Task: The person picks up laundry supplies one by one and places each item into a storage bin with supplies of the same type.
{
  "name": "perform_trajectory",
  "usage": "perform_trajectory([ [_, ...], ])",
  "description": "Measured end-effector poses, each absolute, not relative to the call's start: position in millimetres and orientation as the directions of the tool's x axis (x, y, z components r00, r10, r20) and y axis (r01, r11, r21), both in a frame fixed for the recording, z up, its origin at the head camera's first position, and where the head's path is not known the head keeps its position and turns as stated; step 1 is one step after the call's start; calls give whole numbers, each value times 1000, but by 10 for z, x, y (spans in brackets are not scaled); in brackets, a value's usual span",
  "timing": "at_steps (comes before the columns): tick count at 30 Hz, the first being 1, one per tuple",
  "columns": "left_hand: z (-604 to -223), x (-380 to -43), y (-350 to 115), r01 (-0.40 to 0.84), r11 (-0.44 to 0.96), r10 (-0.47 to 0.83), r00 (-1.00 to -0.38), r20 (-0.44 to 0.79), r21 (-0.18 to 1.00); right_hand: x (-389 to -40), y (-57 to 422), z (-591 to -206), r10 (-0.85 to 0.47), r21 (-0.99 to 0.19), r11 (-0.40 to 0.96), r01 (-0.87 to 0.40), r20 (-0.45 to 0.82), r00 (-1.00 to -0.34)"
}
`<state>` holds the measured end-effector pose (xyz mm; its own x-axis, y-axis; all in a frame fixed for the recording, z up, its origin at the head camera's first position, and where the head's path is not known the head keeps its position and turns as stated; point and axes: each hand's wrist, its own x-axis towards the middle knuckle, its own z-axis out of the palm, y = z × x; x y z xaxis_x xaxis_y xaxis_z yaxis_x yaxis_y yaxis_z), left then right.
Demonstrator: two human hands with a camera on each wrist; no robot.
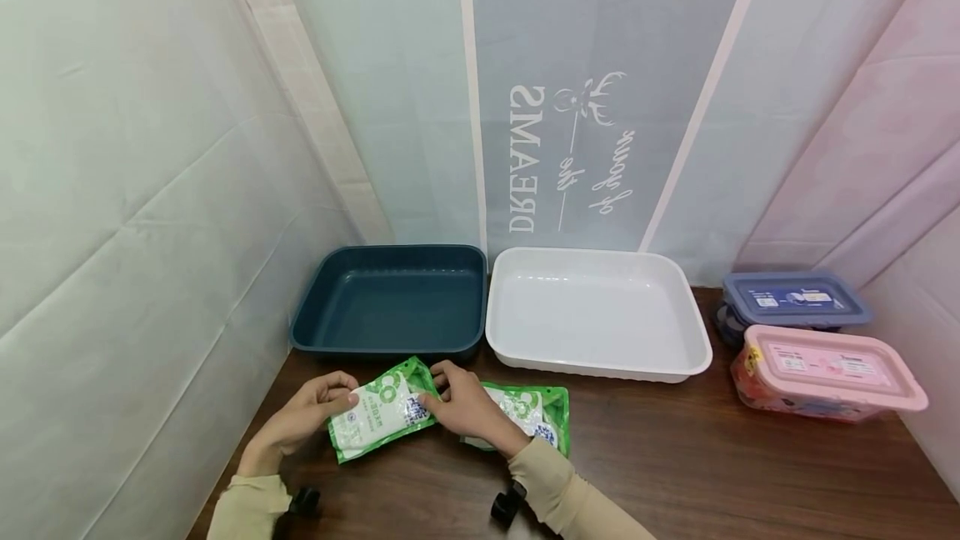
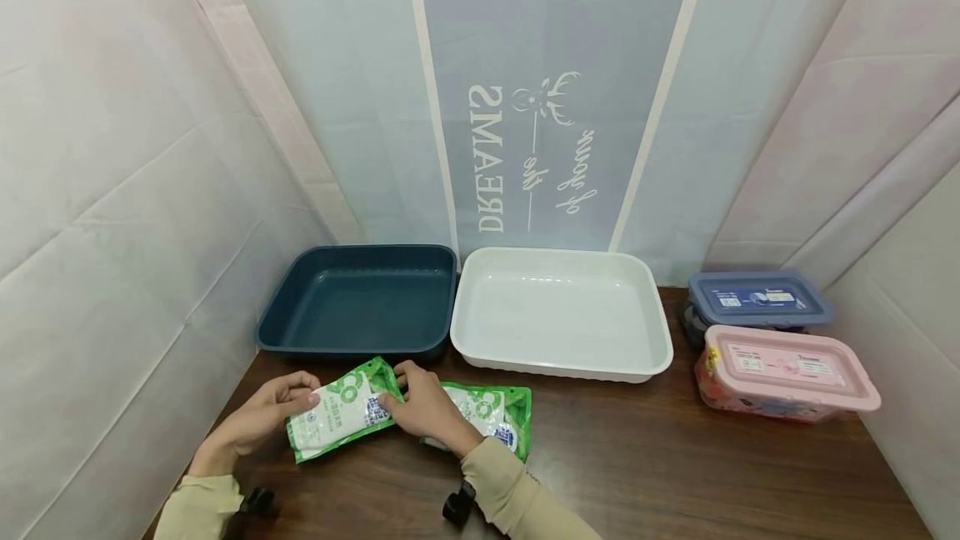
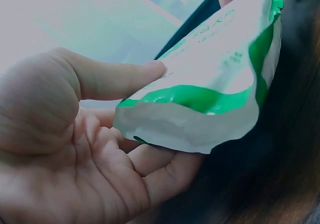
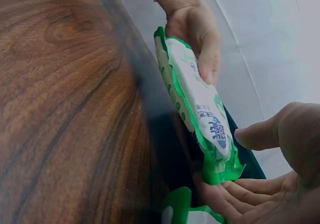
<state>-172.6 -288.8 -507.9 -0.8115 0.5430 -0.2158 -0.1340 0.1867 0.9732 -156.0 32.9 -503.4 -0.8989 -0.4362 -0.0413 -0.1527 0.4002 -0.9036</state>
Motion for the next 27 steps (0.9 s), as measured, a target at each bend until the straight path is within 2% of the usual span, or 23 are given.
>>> perform_trajectory([
  [5, -5062, -1708, -2870, -145, 166, 546, -810, -213, 975, -1573, 355, -5034, -440, -926, 353, -135, -36, -897],
  [13, -5046, -1655, -2839, -211, 54, 587, -784, -202, 976, -1562, 392, -5012, -436, -949, 292, -120, -21, -900],
  [19, -4985, -1582, -2811, -250, 54, 604, -763, -231, 967, -1549, 424, -4944, -453, -975, 213, -61, -43, -890],
  [23, -4954, -1554, -2800, -271, 39, 636, -736, -234, 962, -1553, 450, -4872, -479, -992, 129, -10, -53, -876],
  [27, -4930, -1553, -2776, -272, 44, 689, -689, -226, 961, -1573, 462, -4817, -483, -995, 102, -17, -34, -875],
])
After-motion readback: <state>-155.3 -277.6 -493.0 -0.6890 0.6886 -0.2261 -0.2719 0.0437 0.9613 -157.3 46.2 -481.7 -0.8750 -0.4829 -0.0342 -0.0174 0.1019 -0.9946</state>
